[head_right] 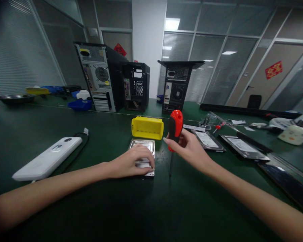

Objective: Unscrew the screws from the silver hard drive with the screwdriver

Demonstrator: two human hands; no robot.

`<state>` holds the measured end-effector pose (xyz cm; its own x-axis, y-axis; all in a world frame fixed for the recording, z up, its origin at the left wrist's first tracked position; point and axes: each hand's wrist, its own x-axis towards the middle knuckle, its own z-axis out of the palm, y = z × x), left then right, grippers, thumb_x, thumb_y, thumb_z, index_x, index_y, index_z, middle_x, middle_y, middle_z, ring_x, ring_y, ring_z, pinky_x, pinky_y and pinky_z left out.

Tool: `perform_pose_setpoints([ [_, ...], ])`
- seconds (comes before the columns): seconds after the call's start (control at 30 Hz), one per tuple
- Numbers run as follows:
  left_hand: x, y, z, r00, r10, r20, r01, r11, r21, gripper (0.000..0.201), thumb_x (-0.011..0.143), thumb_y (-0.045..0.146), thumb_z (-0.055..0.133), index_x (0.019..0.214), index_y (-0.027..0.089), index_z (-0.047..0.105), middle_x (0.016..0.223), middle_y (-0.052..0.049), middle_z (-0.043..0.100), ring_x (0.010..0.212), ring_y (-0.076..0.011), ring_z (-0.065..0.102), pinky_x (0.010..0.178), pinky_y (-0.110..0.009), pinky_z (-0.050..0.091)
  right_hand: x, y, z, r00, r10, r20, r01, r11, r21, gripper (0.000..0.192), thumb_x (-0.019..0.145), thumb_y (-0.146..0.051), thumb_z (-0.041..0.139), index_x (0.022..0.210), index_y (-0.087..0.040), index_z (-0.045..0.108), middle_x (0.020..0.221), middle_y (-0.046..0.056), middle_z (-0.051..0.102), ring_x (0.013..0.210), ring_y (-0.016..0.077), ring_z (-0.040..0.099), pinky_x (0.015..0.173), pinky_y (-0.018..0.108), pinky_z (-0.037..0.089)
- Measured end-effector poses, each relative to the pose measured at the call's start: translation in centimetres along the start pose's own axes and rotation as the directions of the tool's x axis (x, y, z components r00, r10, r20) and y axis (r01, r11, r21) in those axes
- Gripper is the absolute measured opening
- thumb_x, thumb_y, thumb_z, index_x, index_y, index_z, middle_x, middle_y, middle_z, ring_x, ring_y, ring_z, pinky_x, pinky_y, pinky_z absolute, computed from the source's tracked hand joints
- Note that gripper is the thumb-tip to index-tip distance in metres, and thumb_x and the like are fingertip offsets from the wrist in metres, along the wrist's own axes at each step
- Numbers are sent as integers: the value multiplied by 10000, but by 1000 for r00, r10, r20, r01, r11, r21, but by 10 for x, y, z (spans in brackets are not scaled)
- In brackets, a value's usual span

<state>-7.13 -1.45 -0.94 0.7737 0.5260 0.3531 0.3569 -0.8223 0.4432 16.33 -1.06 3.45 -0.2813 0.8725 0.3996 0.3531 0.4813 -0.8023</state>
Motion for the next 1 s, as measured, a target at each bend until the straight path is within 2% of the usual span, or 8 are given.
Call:
perform_pose_setpoints([
  [0.03, 0, -1, 1, 1000, -12, -6, 12, 999, -35, 87, 887, 235, 666, 944, 169, 674, 977, -17, 698, 975, -177, 624, 942, -339, 353, -4, 5, 1, 999, 25, 20, -25, 999, 33, 414, 764, -463, 725, 955, -131, 567, 737, 21, 591, 486, 86, 523, 402, 213, 438],
  [0.1, 1, -2, 3, 1000, -26, -9, 25, 996, -90, 90, 879, 228, 674, 934, 158, 681, 962, -23, 704, 962, -177, 631, 941, -340, 372, -11, 9, 0, 999, 34, -6, -33, 994, 105, 421, 823, -503, 651, 996, -143, 516, 781, 27, 595, 471, 86, 541, 378, 216, 461],
  [0.23, 2, -2, 5, 998, -61, -18, 55, 972, -227, 109, 877, 237, 683, 928, 141, 689, 947, -37, 723, 916, -165, 660, 878, -297, 448, -11, 3, -2, 993, -10, -119, 39, 969, 243, 426, 867, -538, 580, 1060, -187, 434, 848, 12, 580, 491, 68, 555, 368, 180, 471],
  [0.33, 2, -1, 3, 997, -70, -17, 63, 960, -274, 127, 865, 250, 700, 914, 133, 697, 933, -45, 728, 896, -163, 670, 819, -268, 482, -4, -4, 1, 988, -50, -149, 94, 948, 303, 414, 865, -528, 592, 1046, -202, 413, 829, -6, 569, 480, 60, 550, 364, 167, 465],
  [0.57, 4, -2, 5, 999, -45, -11, 42, 981, -190, 118, 813, 257, 758, 861, 163, 705, 921, -20, 738, 911, -176, 670, 894, -302, 449, 0, -10, 12, 991, -106, -76, 126, 933, 336, 413, 850, -497, 625, 1036, -185, 429, 744, -20, 554, 458, 65, 535, 345, 159, 435],
  [0.73, 6, -3, 6, 998, -64, -3, 61, 970, -236, 119, 803, 240, 762, 831, 144, 698, 900, -41, 724, 879, -173, 670, 824, -271, 481, -4, -9, 16, 987, -145, -67, 159, 933, 322, 412, 856, -508, 615, 1047, -195, 427, 753, -17, 547, 476, 55, 513, 373, 156, 432],
  [1.0, 7, -7, 7, 994, -113, -6, 103, 927, -362, 128, 774, 234, 781, 811, 137, 705, 887, -42, 709, 868, -174, 664, 820, -274, 498, -7, -12, 16, 980, -200, -2, 191, 929, 316, 391, 863, -469, 626, 1062, -186, 446, 759, -6, 544, 488, 49, 505, 396, 155, 428],
])
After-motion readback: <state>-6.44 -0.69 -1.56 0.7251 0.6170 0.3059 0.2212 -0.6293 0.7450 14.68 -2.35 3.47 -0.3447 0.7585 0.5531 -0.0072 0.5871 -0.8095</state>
